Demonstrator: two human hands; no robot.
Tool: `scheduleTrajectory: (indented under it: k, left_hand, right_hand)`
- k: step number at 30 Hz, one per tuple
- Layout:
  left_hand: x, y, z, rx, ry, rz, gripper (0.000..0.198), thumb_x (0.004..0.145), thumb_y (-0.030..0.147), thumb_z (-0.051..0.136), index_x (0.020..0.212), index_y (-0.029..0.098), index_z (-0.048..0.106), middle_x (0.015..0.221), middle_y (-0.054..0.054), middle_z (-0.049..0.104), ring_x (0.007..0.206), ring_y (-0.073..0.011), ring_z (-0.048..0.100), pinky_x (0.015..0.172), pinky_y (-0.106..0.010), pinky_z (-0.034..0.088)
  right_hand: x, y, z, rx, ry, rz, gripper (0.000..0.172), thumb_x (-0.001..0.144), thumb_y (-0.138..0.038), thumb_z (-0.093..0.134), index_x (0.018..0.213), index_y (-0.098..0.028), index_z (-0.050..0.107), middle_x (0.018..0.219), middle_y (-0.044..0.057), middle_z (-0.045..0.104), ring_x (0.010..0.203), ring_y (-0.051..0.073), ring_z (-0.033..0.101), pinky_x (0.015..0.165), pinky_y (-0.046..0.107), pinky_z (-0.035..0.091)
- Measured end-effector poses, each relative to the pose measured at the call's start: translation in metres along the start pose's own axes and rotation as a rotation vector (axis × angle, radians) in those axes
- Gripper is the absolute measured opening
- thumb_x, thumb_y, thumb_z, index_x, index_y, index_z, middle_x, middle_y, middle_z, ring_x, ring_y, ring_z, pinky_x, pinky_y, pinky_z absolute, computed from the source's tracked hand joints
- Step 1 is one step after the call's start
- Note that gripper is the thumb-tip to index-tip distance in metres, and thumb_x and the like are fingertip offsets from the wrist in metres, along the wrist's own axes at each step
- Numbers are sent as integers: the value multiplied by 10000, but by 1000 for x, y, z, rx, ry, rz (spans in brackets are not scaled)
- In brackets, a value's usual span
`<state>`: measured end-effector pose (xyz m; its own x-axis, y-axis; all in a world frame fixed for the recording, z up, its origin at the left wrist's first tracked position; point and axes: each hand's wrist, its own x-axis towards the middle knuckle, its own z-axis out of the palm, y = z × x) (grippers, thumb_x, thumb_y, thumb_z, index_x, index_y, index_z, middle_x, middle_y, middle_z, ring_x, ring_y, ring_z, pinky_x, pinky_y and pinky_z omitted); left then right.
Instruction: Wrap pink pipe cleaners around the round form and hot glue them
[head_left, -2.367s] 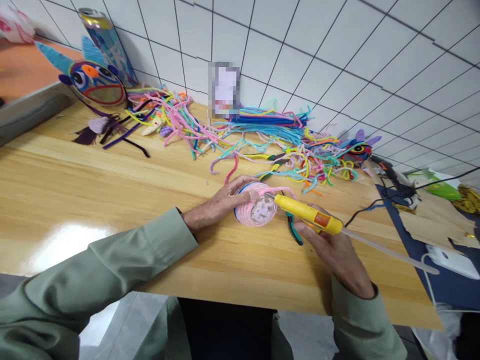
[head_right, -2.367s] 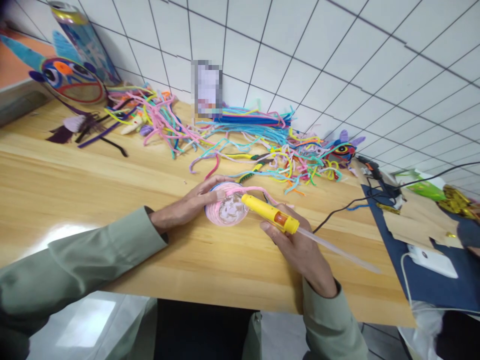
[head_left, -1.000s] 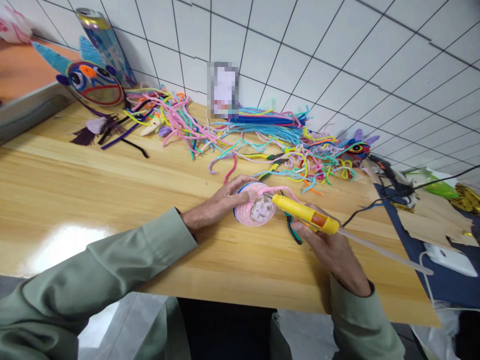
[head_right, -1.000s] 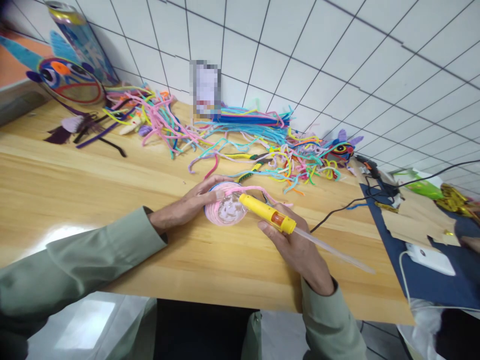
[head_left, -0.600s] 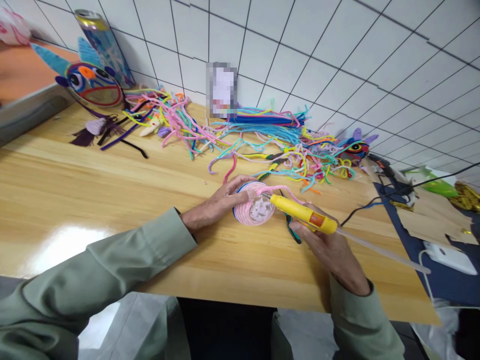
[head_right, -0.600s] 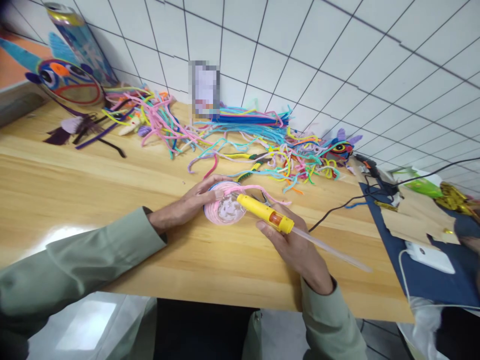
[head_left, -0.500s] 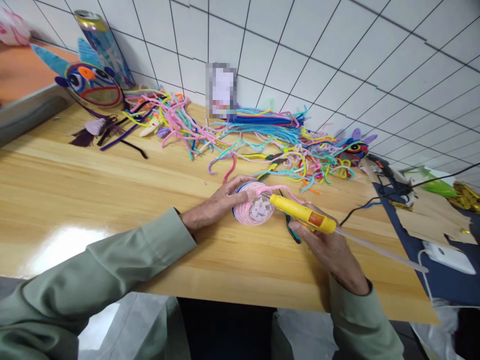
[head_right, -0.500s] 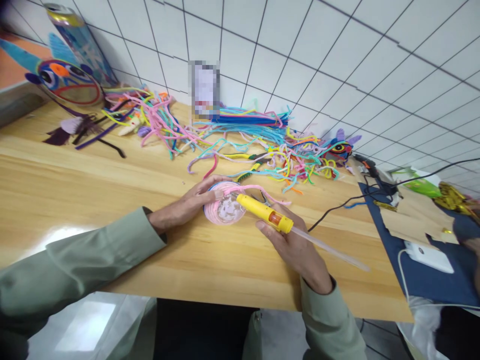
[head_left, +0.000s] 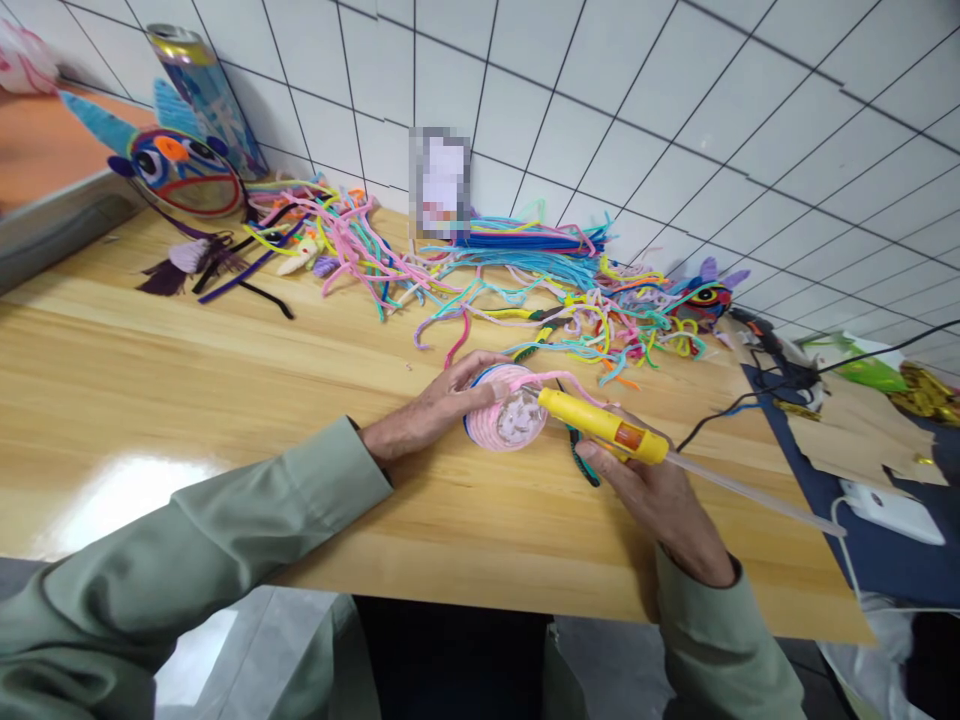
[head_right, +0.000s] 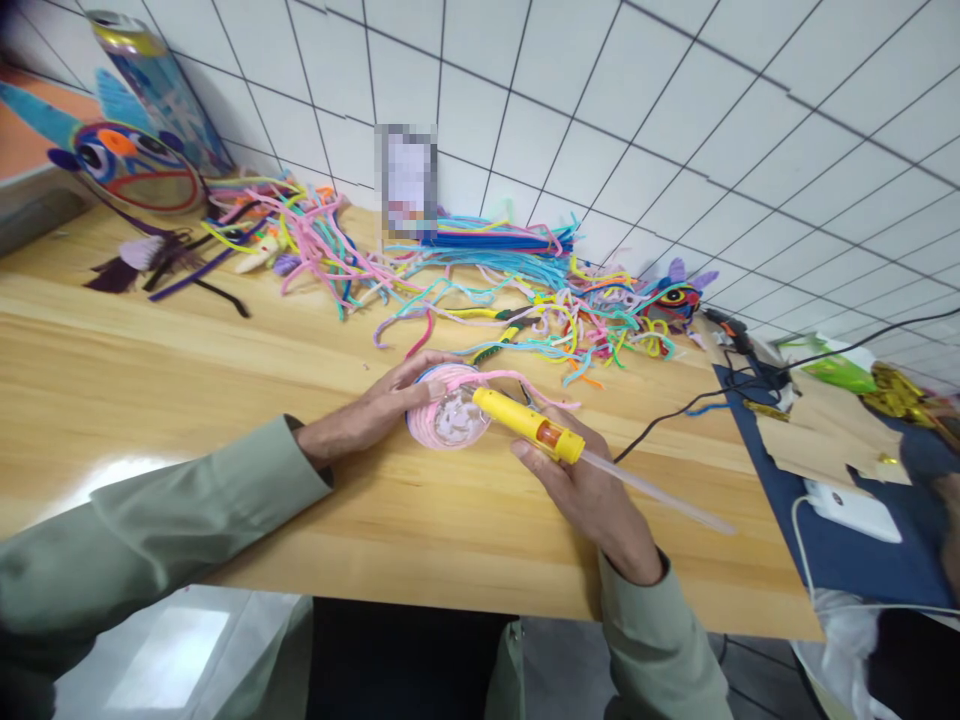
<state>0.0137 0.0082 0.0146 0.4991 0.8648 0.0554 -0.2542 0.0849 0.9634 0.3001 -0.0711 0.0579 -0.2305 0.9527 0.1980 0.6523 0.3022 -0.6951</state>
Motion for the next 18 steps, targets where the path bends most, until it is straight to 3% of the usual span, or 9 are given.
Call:
scheduleTrajectory:
  k: [3,6,10,13,16,18]
  left_hand:
    - [-1,0,0,17,12,-7,621,880,582,857,1354,207,715,1417,-120,722,1380,-348,639,1166,-466,510]
    - [-2,-2,-2,22,13,-12,612,877,572,868,1356,221,723,1434,-114,726,1388,-350,639,1171,-459,507]
    - [-3,-8,-5,12,24,-15,624,896,595,851,1383,231,712,1453,-111,731,1392,-351,642,1165,-443,515]
    - [-4,-9,-6,31,53,-15,652,886,623,848,1391,237,702,1473,-112,720,1412,-363,628,1160,-434,523]
    - [-6,-6,-4,82,62,9,675,862,667,843,1365,240,704,1466,-104,717,1423,-373,617,1167,-434,521]
    - [-7,-3,-2,114,67,18,693,855,675,843,1368,235,690,1455,-106,718,1408,-371,623,1165,-433,521]
  right_hand:
    - [0,0,0,-6,14,4,417,1025,-500,718,1369,-268,758,1158,76,847,1058,299,785,1051,486,635]
    - [-1,-2,0,12,34,40,358,992,-543,743,1224,-275,791,982,43,820,857,252,732,856,414,657]
    - [-4,-4,-9,148,78,126,300,944,-559,787,976,-261,779,899,37,793,808,226,716,744,358,633]
    - [-4,12,-34,188,246,172,347,926,-582,771,1009,-245,773,883,33,786,748,216,696,709,365,610]
    - [-2,48,-71,-19,514,262,418,919,-579,736,1128,-218,765,856,31,753,703,206,636,672,361,555]
    - [-1,78,-95,-109,606,299,479,908,-617,701,1164,-214,739,939,46,748,791,215,651,758,373,564]
